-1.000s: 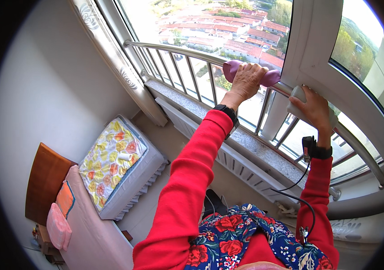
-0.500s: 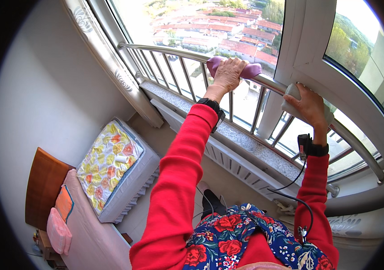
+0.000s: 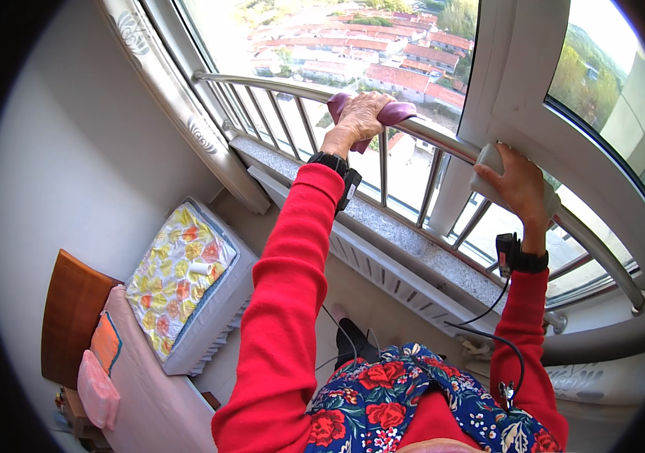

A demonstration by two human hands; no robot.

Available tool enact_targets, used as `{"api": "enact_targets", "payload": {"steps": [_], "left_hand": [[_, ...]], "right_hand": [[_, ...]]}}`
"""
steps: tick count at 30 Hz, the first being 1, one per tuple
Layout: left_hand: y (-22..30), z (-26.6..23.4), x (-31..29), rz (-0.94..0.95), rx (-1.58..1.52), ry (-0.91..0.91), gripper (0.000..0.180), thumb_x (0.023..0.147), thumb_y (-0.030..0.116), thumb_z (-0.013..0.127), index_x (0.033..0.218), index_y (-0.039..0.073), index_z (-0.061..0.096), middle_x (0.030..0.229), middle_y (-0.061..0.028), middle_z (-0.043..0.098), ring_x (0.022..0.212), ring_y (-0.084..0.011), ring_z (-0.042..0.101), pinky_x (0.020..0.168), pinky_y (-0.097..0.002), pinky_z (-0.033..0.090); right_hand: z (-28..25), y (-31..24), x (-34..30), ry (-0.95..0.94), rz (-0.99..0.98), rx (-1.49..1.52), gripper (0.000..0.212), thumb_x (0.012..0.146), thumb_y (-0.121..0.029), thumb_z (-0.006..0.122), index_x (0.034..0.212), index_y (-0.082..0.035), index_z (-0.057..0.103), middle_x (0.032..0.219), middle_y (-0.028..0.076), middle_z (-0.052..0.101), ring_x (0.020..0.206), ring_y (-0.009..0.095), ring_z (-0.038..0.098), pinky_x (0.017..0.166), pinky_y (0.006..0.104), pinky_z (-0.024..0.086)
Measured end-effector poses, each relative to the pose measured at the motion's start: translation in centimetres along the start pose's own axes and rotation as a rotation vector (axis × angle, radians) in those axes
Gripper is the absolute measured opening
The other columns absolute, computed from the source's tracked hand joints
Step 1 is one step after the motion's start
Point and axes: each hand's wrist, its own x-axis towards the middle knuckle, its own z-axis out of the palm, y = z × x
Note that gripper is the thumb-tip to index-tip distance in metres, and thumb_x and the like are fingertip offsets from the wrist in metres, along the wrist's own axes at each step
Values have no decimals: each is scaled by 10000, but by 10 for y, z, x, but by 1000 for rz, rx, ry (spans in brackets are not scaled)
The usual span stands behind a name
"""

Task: The person wipes a curved metal balcony railing using two cloths, one in each hand, moving along the length of the railing and around its curve. The person alternates between wiping the top and sides of the railing while maintaining a steady pace.

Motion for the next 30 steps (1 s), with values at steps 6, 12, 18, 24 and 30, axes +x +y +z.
{"api": "enact_targets", "payload": {"steps": [6,12,18,24,30], "left_hand": [[4,-4,-1,-61,-113,-5,568,697,127,673,1249,226,583,1208,-86,595,1194,-301,514,1034,-437,366],[13,-1,-2,-142,-27,9,524,726,94,608,1235,215,588,1207,-101,591,1207,-315,501,1042,-439,349],[18,8,-4,-193,-10,61,522,753,82,582,1258,212,571,1245,-111,561,1243,-330,471,1096,-510,287],[26,17,-7,-245,-8,115,522,781,65,568,1283,203,540,1290,-101,524,1290,-324,426,1135,-547,223],[28,16,-9,-234,41,96,530,803,48,553,1311,181,490,1307,-100,495,1306,-321,405,1143,-552,214]], "right_hand": [[-2,-2,-1,-3,9,4,695,789,-636,670,1258,-125,615,1134,103,699,973,259,703,884,379,547],[-2,-4,-1,-24,23,12,679,801,-624,662,1269,-134,608,1133,97,701,970,253,703,889,375,543],[-3,-2,0,-22,-2,-4,683,806,-617,661,1289,-139,597,1141,102,698,978,254,701,896,376,540],[-1,-3,-2,-3,7,-21,698,802,-605,673,1309,-135,581,1179,105,682,1028,265,683,925,391,526],[-6,0,-5,-50,-40,-10,781,756,-556,742,1373,-133,518,1274,104,632,1108,279,645,989,400,490]]}}
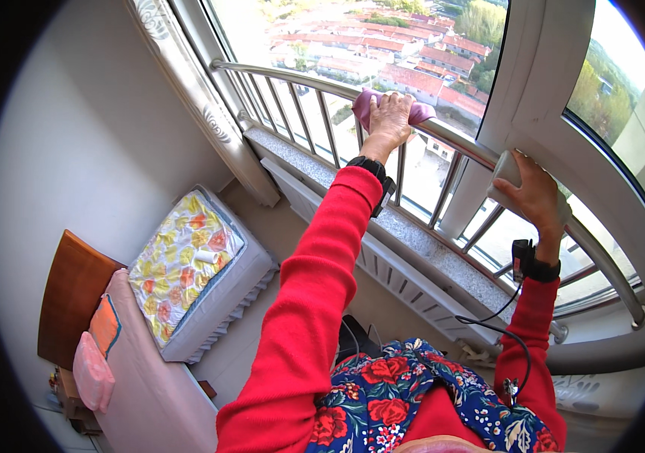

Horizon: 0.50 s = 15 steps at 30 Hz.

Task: The person wipes a curved metal balcony railing using two cloths, one in each hand, moving along the length of the railing and around its curve. The person alternates between wiping the top and sides of the railing while maintaining a steady pace.

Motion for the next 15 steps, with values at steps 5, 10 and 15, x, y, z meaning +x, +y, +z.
{"api": "enact_targets", "payload": {"steps": [5,10,15], "left_hand": [[2,-5,1,-5,21,-42,512,803,43,557,1297,163,495,1309,-109,488,1306,-321,406,1149,-555,206],[2,-4,-2,9,12,11,510,809,47,555,1303,150,482,1309,-117,483,1308,-320,401,1151,-557,206],[1,-1,-2,3,9,-12,511,801,44,553,1295,147,476,1315,-118,478,1315,-321,395,1149,-562,205]], "right_hand": [[-11,2,-5,-71,-48,39,870,704,-507,798,1411,-131,459,1344,108,578,1190,287,592,1025,398,464],[-3,2,-3,-34,-74,-31,870,705,-418,836,1425,-132,440,1330,116,577,1190,291,585,1038,402,451],[8,3,-5,20,-63,-66,823,738,-382,823,1426,-132,445,1291,108,594,1181,293,585,1045,415,441]]}}
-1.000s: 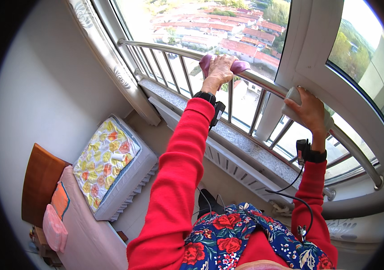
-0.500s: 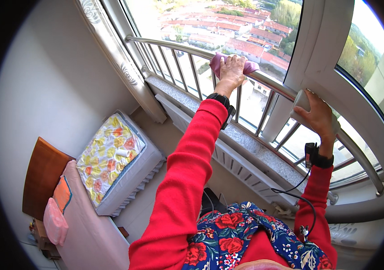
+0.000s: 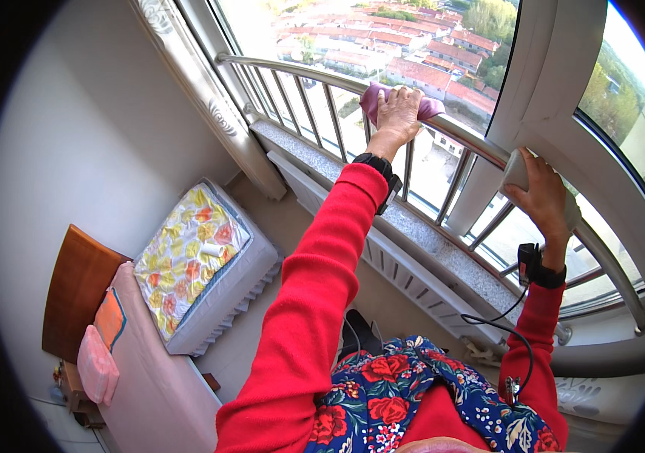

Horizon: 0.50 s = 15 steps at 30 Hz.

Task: The person wipes a curved metal balcony railing using two cloths, one in each hand, moving along the length of the railing and around its curve. The person alternates between wiping the top and sides of the railing while maintaining a steady pace.

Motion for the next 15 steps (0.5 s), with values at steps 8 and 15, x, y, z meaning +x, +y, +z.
{"api": "enact_targets", "payload": {"steps": [8,15], "left_hand": [[-2,3,2,4,-10,2,522,805,58,562,1302,193,477,1323,-103,479,1324,-315,390,1147,-565,200],[-3,8,2,2,-1,41,573,786,132,640,1326,201,462,1344,-92,467,1350,-304,364,1153,-562,193]], "right_hand": [[-3,-1,-2,11,6,27,791,748,-364,813,1416,-130,461,1270,109,607,1173,287,587,1054,415,426],[-4,-2,-1,17,2,27,760,754,-353,801,1404,-129,477,1263,111,611,1158,290,594,1047,417,430]]}}
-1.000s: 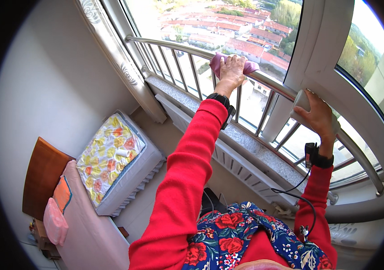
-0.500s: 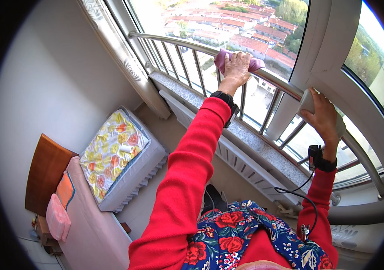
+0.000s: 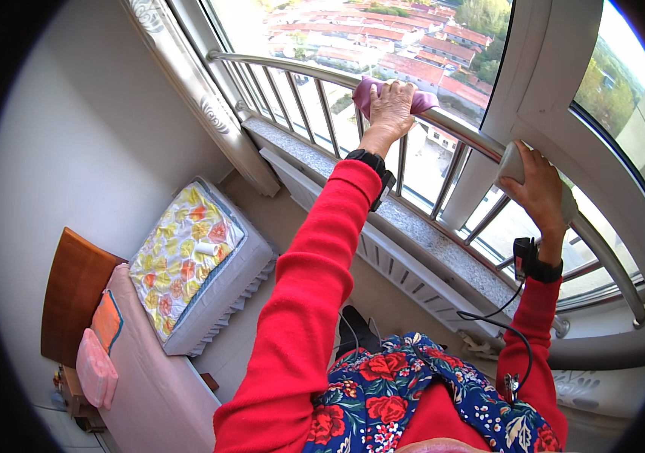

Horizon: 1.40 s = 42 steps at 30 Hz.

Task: The person wipes a curved metal balcony railing using two cloths, one in each hand, moving along the length of the railing and around its curve. The person alternates between wiping the top and sides of the railing while maintaining a steady pace.

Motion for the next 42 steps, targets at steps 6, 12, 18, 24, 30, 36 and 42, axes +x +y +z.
{"api": "enact_targets", "payload": {"steps": [6,12,18,24,30,36,42], "left_hand": [[3,-3,-4,-5,-15,2,576,794,47,563,1341,192,457,1321,-100,474,1334,-304,376,1155,-539,202],[3,-6,-5,0,-33,9,571,785,32,547,1328,188,464,1315,-107,473,1328,-312,375,1152,-534,209],[-1,0,-3,40,26,73,524,768,25,551,1270,163,492,1236,-118,501,1255,-332,429,1099,-534,259],[-9,6,-2,107,69,117,510,783,51,570,1272,170,490,1214,-111,509,1222,-328,450,1052,-504,299],[-15,8,-3,228,51,234,446,817,100,589,1248,174,505,1146,-95,526,1140,-312,488,998,-497,322],[-25,7,-5,342,10,303,473,781,102,617,1238,160,515,1109,-86,535,1100,-286,500,945,-465,331],[-48,-9,5,567,-142,171,640,747,105,670,1353,141,466,1149,-78,551,1095,-284,506,930,-444,333]], "right_hand": [[-3,-3,-1,-14,22,3,741,758,-345,796,1394,-123,488,1258,122,609,1149,307,597,1041,417,434],[-7,-9,0,-1,10,-26,755,750,-337,803,1389,-98,480,1236,148,608,1142,319,594,1032,414,435],[-1,-28,11,-1,16,-121,738,762,-331,799,1353,-58,450,1232,192,584,1160,328,571,1035,416,415],[9,-58,34,-86,56,-118,711,796,-336,771,1374,-72,450,1241,146,572,1188,295,545,1059,400,385],[23,-86,57,-92,83,-135,720,779,-364,779,1364,-81,468,1207,120,576,1164,265,530,1022,396,373],[42,-120,89,-103,41,-34,709,751,-328,800,1331,-53,500,1142,129,588,1114,272,541,987,401,384],[53,-140,104,-42,43,-60,689,714,-267,816,1290,-27,524,1070,131,579,1053,272,541,911,400,391]]}}
